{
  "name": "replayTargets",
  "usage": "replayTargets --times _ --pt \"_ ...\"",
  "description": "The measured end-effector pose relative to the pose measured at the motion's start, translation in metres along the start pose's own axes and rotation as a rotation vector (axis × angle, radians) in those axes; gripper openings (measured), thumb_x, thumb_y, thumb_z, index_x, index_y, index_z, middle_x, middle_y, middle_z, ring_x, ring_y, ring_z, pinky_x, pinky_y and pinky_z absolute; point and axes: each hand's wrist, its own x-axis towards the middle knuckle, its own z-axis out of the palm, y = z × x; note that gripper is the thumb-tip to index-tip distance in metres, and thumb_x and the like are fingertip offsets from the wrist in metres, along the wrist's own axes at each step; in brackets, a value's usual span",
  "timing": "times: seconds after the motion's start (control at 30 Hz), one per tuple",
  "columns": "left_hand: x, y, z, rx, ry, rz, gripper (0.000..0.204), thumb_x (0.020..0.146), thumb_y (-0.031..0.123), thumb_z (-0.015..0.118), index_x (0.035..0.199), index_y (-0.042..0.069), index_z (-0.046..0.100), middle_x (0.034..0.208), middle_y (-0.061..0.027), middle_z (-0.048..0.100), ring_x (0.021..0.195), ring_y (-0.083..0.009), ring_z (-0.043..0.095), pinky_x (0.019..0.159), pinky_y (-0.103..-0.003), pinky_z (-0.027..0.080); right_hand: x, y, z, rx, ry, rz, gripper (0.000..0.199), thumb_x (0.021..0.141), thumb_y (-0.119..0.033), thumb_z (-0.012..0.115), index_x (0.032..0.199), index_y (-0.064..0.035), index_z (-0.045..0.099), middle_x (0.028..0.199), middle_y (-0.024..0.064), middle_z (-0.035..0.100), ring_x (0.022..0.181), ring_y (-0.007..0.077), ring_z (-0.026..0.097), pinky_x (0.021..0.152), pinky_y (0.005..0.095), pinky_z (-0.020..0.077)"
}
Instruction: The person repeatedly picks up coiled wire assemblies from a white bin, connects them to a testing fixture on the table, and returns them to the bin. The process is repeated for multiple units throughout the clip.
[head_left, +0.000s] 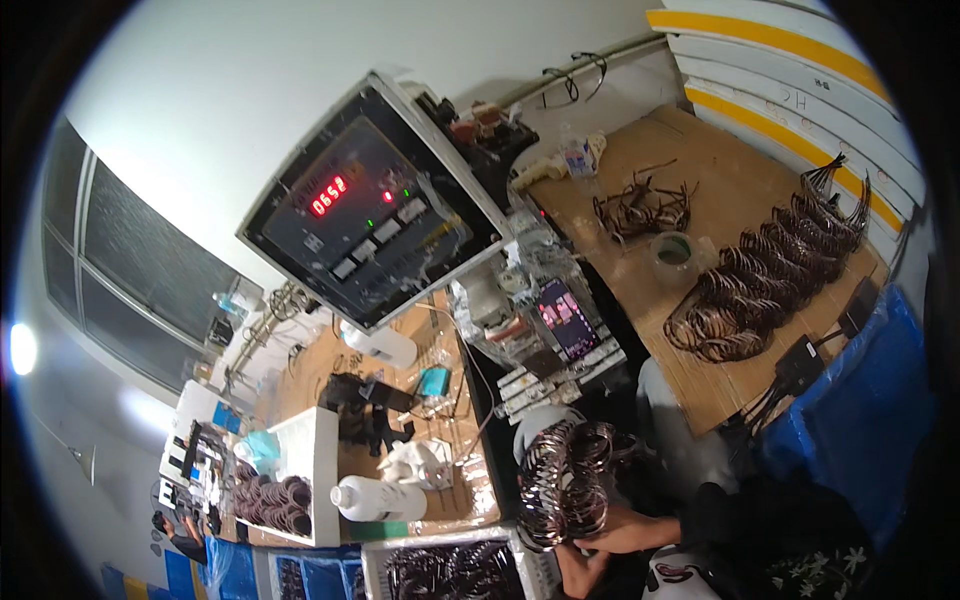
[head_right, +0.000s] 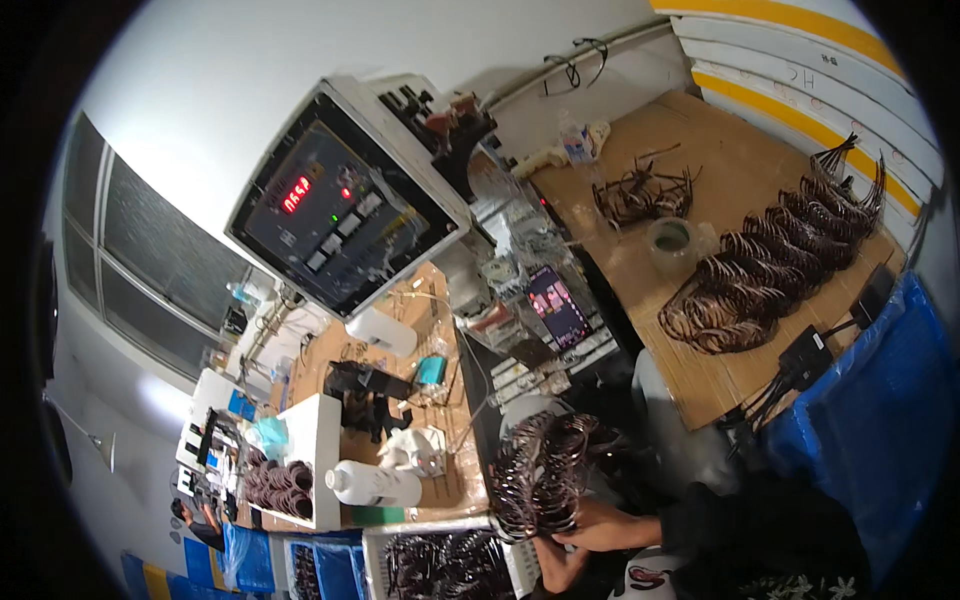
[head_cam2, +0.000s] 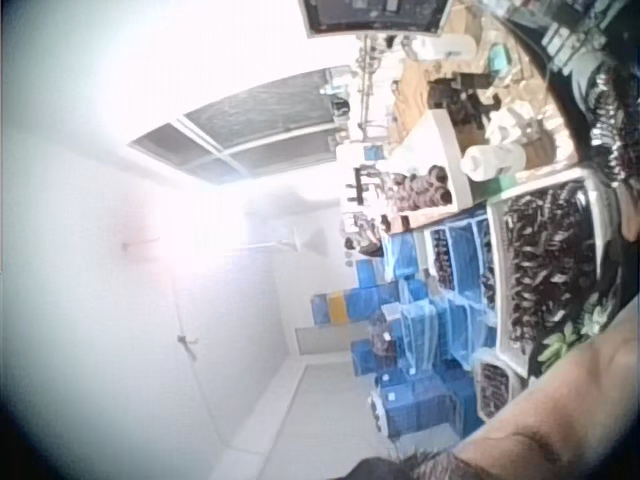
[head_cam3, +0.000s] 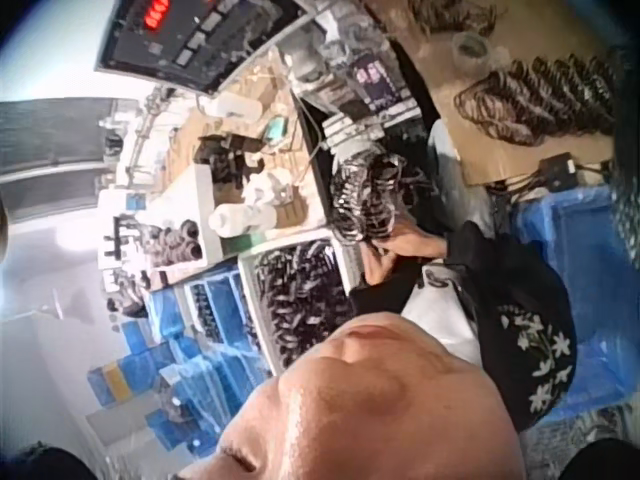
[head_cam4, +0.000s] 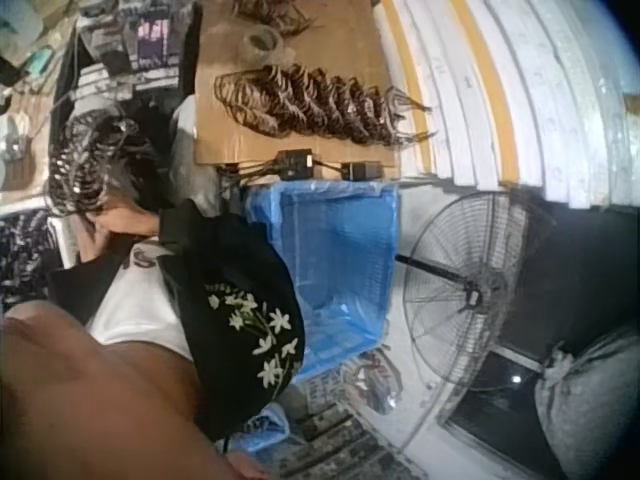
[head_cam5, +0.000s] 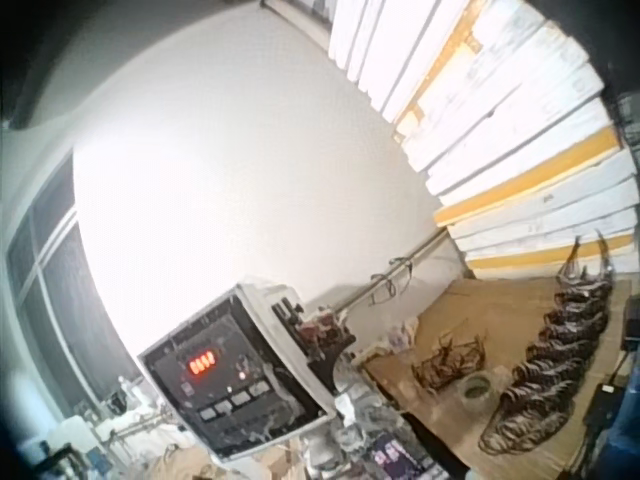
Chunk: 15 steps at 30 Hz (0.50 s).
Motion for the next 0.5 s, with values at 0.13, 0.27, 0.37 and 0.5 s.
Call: replayTargets --times 0.13,0.27,0.37,0.5 --pt "0.018 0.024 0.005 0.173 0.16 0.055 0.062 0.076 0.01 0.068 0.129 -0.006 0.038 0.124 -0.0179 0.05 0.114 -0.0261 0.05 0.097 -0.038 0.038 0.015 -0.011 0.008 -0.302 0.204 -0.224 0.055 0.079 -0.024 0.064 0.128 -0.0082 0.045 0.127 0.0183 0.046 0.12 0.037 0.04 0.104 0.0458 0.0275" --pt "0.044 0.035 0.012 0.039 0.444 0.122 0.045 0.078 0.009 0.066 0.118 -0.005 0.051 0.11 -0.0146 0.061 0.1 -0.0233 0.059 0.088 -0.036 0.045 0.024 -0.012 -0.003 -0.272 0.008 -0.192 0.064 0.081 -0.031 0.064 0.131 -0.0026 0.038 0.134 0.0205 0.036 0.123 0.0394 0.036 0.103 0.0453 0.0288" --pt "0.066 0.04 0.002 0.037 0.435 -0.07 0.03 0.08 0.005 0.065 0.107 -0.005 0.056 0.095 -0.0117 0.063 0.083 -0.018 0.059 0.074 -0.031 0.047 0.006 -0.014 -0.022 -0.206 -0.003 -0.051 0.046 0.086 -0.028 0.06 0.121 -0.0002 0.049 0.127 0.0186 0.047 0.12 0.035 0.043 0.098 0.0411 0.0374" --pt "0.083 0.045 -0.004 0.046 0.399 -0.069 0.021 0.084 0.001 0.061 0.103 -0.003 0.054 0.081 -0.0065 0.062 0.065 -0.0114 0.056 0.058 -0.024 0.046 -0.021 -0.003 -0.048 -0.224 0.37 -0.028 0.03 0.079 -0.016 0.07 0.103 -0.0015 0.06 0.103 0.0128 0.061 0.096 0.0268 0.059 0.081 0.0328 0.0486"
